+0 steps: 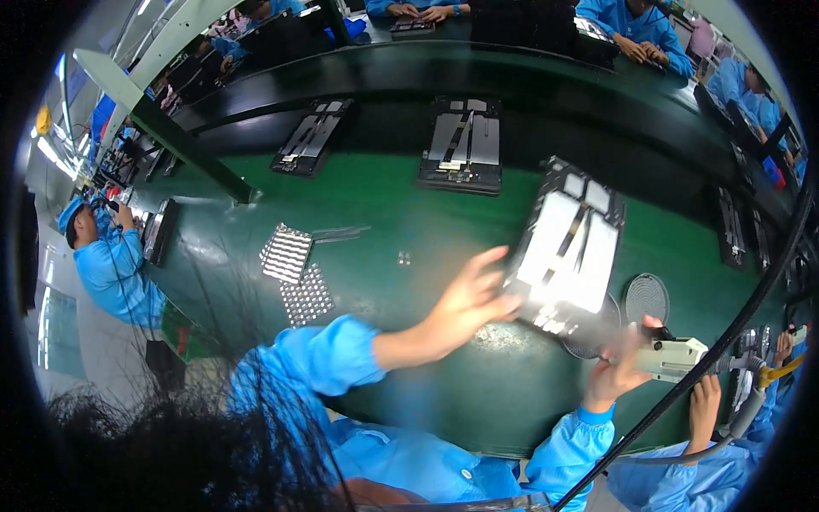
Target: The person assembles electronic tablets on a conveyor line by attaching small components and flexible cables onto tablet frames by hand, fastening them with an electric screwdriver, and placing the tablets onto the conveyor belt.
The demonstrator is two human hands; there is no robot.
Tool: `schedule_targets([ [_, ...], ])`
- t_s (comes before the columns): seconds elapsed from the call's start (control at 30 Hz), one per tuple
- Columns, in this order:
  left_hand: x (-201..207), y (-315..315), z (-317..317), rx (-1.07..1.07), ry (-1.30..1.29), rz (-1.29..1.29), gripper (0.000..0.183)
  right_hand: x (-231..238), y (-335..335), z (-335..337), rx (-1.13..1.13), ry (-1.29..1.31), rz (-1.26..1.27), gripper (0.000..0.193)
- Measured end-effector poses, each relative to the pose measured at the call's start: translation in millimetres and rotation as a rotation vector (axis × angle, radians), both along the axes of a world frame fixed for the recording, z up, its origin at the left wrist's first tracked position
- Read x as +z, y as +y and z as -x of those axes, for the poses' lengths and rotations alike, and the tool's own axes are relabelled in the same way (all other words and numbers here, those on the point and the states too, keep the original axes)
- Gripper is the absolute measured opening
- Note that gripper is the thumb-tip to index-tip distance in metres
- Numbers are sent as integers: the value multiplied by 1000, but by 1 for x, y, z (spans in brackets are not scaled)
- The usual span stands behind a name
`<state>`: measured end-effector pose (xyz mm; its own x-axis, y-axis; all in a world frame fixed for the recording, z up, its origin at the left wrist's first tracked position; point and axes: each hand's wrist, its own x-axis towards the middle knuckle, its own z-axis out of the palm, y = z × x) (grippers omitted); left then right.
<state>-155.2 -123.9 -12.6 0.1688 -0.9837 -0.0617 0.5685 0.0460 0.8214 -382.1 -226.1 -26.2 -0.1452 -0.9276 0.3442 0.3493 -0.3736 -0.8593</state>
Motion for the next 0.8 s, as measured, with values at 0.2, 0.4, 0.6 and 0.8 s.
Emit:
schedule_targets([
  [0.2, 1, 113, 7, -17, -61, -183, 72, -21, -15, 34, -132, 263, 0, 27],
  [0.4, 16, 138, 2, -37, -394, -262, 75, 25, 0, -2, 28, 77, 15, 26],
  [0.6, 44, 104, -63, -38, -1366, -331, 37, 33, -1, -2, 2, 143, 12, 20],
  [0.8, 7, 55, -132, 303, -1652, -60, 29, 9, -16, 17, -51, 282, -70, 27],
])
